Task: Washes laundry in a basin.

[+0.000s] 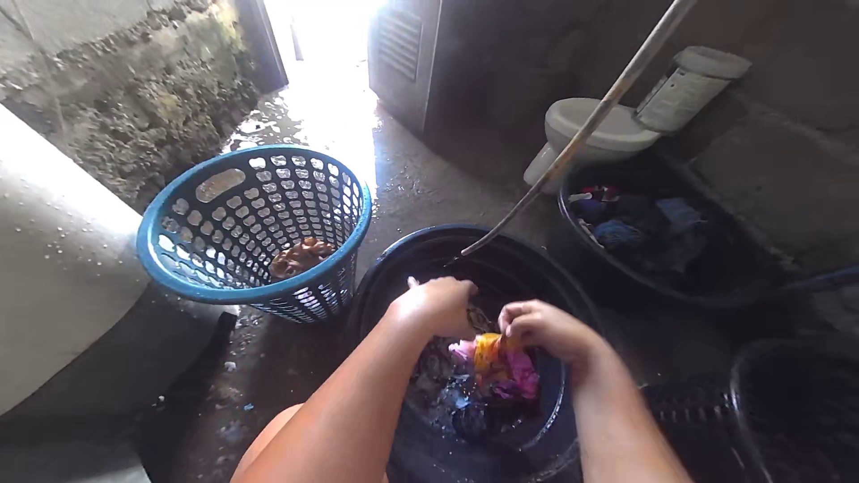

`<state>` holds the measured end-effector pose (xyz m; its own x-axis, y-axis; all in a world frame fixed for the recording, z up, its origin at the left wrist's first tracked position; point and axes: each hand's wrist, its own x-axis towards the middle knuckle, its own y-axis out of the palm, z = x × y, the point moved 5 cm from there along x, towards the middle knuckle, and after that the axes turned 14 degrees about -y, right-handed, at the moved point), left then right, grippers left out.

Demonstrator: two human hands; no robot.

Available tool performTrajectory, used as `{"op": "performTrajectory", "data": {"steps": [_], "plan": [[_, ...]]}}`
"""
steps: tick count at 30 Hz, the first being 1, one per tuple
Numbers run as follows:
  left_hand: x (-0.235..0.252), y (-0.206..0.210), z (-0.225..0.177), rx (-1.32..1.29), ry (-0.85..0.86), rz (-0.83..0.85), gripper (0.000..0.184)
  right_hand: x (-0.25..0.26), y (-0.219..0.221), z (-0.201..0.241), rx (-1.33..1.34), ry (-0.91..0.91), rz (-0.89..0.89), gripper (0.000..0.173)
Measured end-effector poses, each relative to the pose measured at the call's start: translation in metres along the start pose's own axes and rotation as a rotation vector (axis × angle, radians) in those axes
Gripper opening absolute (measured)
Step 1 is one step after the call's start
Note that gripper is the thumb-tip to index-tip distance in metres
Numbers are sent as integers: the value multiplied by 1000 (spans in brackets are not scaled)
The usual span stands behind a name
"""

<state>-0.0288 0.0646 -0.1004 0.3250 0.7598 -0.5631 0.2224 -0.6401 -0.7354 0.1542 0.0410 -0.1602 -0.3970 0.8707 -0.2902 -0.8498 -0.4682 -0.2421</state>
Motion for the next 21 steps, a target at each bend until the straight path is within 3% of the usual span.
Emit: {"op": "performTrajectory", "data": {"steps": [2, 5, 8, 11, 14, 15, 16, 19, 21], "plan": [[-1, 17, -9, -15, 67, 72, 92, -22, -9, 57, 5, -241, -65, 10], [-3, 15, -23, -260, 230, 25, 74, -55, -24, 106, 47, -471, -223, 12], [-1, 3, -30, -453, 291, -65, 48, -72, -44, 105, 73, -363, -430, 17], [-5, 0, -38, -543, 311, -124, 46, -76, -53, 80, -2, -153, -412, 10], [-14, -2, -50, -683, 399, -9, 56, -82, -42, 62, -20, -51, -237, 80], [-18, -2, -54, -750, 431, 63, 58, -82, -37, 59, 11, -80, -216, 91], [-20, -2, -56, -826, 456, 123, 61, -82, -33, 56, 65, -129, -226, 89], [-14, 6, -56, -1143, 436, 225, 55, -73, -30, 56, 193, -240, -407, 45], [-6, 14, -52, -1387, 254, 202, 55, -65, -28, 59, 192, -263, -551, 35]]}}
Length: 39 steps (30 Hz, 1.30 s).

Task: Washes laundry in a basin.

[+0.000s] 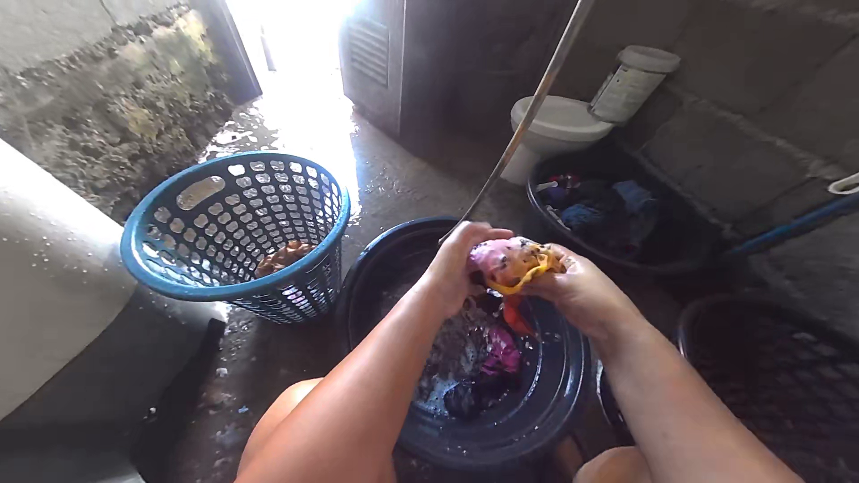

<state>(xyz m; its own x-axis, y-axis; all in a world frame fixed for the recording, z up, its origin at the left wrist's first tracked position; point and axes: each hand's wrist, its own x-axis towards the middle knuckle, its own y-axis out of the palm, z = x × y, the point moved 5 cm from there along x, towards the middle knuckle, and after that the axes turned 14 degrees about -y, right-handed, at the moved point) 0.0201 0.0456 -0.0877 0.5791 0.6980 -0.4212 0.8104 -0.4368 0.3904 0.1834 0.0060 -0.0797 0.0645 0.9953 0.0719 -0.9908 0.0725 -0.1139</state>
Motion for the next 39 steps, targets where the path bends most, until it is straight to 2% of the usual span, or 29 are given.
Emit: {"op": "performTrajectory", "data": {"steps": [2, 3, 5, 7, 9, 10, 12, 13, 14, 15, 17, 22, 25, 31, 35, 36, 38, 39], "plan": [[8, -3, 12, -135, -149, -100, 71, -1, 12, 7, 56, -42, -90, 36], [12, -2, 17, -189, -202, -104, 73, -3, 19, 12, 96, -56, -100, 37], [14, 0, 18, -340, -209, -59, 69, -6, 26, 16, 101, -61, -61, 45], [17, -1, 9, -435, -116, -63, 57, -8, 23, 15, 36, -3, 36, 59], [19, -4, 0, -332, 5, -107, 30, -10, 18, 12, 75, 94, 103, 79], [18, -3, -4, -213, 64, -119, 27, -11, 18, 10, 157, 135, 130, 88], [13, 8, -12, 90, 190, -87, 34, -13, 19, 3, 321, 186, 250, 98], [9, 17, -16, 230, 260, -30, 34, -14, 22, -3, 398, 192, 313, 89], [6, 26, -19, 326, 327, 33, 35, -14, 25, -8, 471, 199, 344, 69], [4, 31, -20, 369, 375, 92, 37, -13, 30, -12, 507, 206, 389, 54], [3, 34, -20, 356, 383, 157, 34, -14, 39, -16, 515, 208, 412, 35], [12, 29, -14, 229, 282, 118, 33, -19, 49, -14, 440, 210, 342, 29], [12, 29, -14, 166, 261, 84, 34, -17, 52, -11, 210, 190, 295, 23], [4, 27, -16, 105, 226, -72, 30, -16, 67, -1, -101, -57, 243, 11], [-2, 23, -20, 187, 180, -141, 30, -13, 69, 1, -374, -223, 211, 17], [-2, 19, -21, 245, 184, -196, 30, -9, 70, -3, -408, -220, 242, 26], [-5, 3, -31, 418, 226, -374, 31, 0, 73, -15, -414, -206, 381, 72], [-12, -9, -42, 490, 274, -467, 33, 5, 74, -24, -397, -188, 448, 84]]}}
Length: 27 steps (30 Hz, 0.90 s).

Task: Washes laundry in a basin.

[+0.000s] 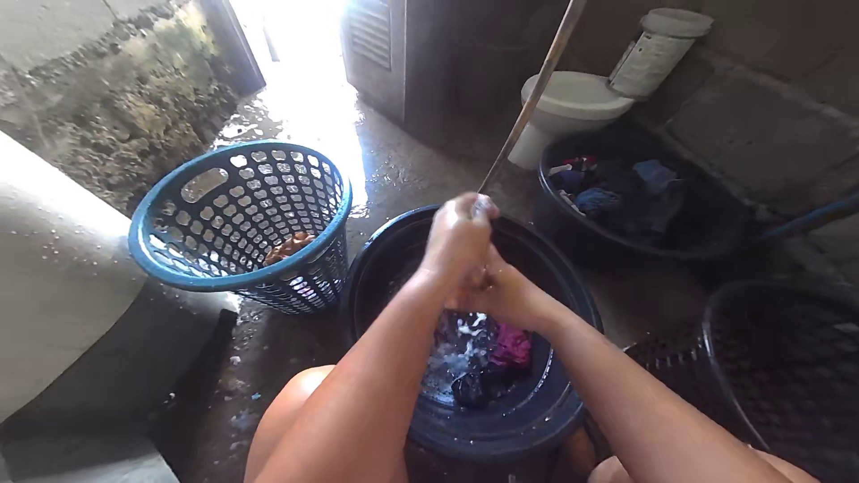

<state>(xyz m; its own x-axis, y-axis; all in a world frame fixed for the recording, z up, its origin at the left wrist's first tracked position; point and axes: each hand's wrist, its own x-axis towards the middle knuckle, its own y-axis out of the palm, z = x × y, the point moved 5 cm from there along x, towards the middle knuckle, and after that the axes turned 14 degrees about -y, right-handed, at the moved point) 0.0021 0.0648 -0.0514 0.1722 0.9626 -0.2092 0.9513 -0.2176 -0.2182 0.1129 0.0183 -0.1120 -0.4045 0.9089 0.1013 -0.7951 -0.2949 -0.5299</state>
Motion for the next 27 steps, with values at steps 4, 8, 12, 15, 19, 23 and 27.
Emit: {"op": "performTrajectory", "data": {"steps": [4, 8, 12, 15, 19, 23, 27], "plan": [[-10, -106, -26, 288, 144, -674, 36, -15, 2, -121, -172, 350, 67, 63], [-8, -166, -4, 382, 3, -811, 59, -101, 15, -239, -284, 929, 61, 90], [13, -148, 15, 367, -130, -648, 47, -129, 49, -277, -338, 930, 59, 58], [26, -129, 18, 357, -153, -503, 44, -89, 25, -255, -160, 852, -178, 37], [35, -110, 18, 322, -196, -415, 41, -22, -20, -197, 285, 559, -578, 34], [41, -95, 18, 318, -207, -360, 39, -8, -33, -207, 505, 452, -589, 50], [45, -77, 21, 374, -202, -295, 37, -77, 21, -306, 77, 882, -345, 54]]}}
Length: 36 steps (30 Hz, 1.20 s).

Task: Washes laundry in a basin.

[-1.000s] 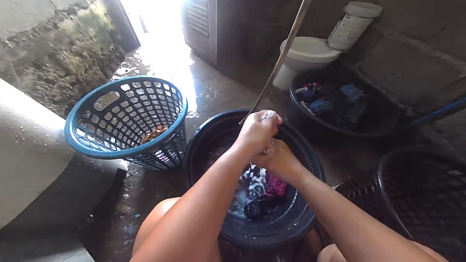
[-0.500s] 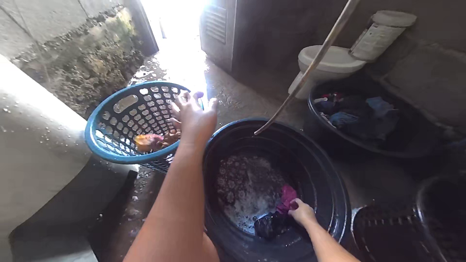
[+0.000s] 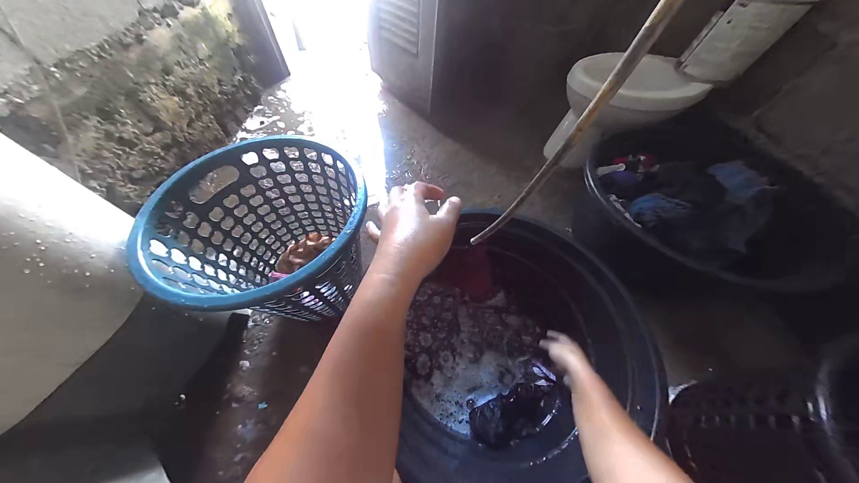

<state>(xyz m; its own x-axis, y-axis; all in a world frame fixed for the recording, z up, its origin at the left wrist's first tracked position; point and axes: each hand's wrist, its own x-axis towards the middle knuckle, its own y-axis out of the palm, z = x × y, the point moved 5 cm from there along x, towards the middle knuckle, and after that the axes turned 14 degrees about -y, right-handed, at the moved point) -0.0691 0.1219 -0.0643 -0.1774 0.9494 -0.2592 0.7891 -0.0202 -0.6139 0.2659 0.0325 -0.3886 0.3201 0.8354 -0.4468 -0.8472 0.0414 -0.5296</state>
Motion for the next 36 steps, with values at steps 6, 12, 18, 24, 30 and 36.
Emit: {"op": "performTrajectory", "data": {"steps": [6, 12, 18, 24, 30, 36], "plan": [[-3, 21, 0, 121, 6, 73, 36, -14, 58, -54, -399, 98, 380, 48], [-6, 20, 2, 142, -10, 62, 33, 4, 14, -9, -192, -141, -179, 36], [-11, 21, 3, 169, 0, 64, 34, -15, 75, -71, -454, 52, 559, 51], [-16, 25, 4, 204, 10, 82, 35, 1, 40, -30, -418, -99, 27, 59], [-13, 20, 9, 235, -2, 60, 35, -5, 74, -45, -551, -24, 459, 44], [-16, 24, 7, 233, 12, 86, 35, -7, 56, -41, -530, 67, 304, 54]]}}
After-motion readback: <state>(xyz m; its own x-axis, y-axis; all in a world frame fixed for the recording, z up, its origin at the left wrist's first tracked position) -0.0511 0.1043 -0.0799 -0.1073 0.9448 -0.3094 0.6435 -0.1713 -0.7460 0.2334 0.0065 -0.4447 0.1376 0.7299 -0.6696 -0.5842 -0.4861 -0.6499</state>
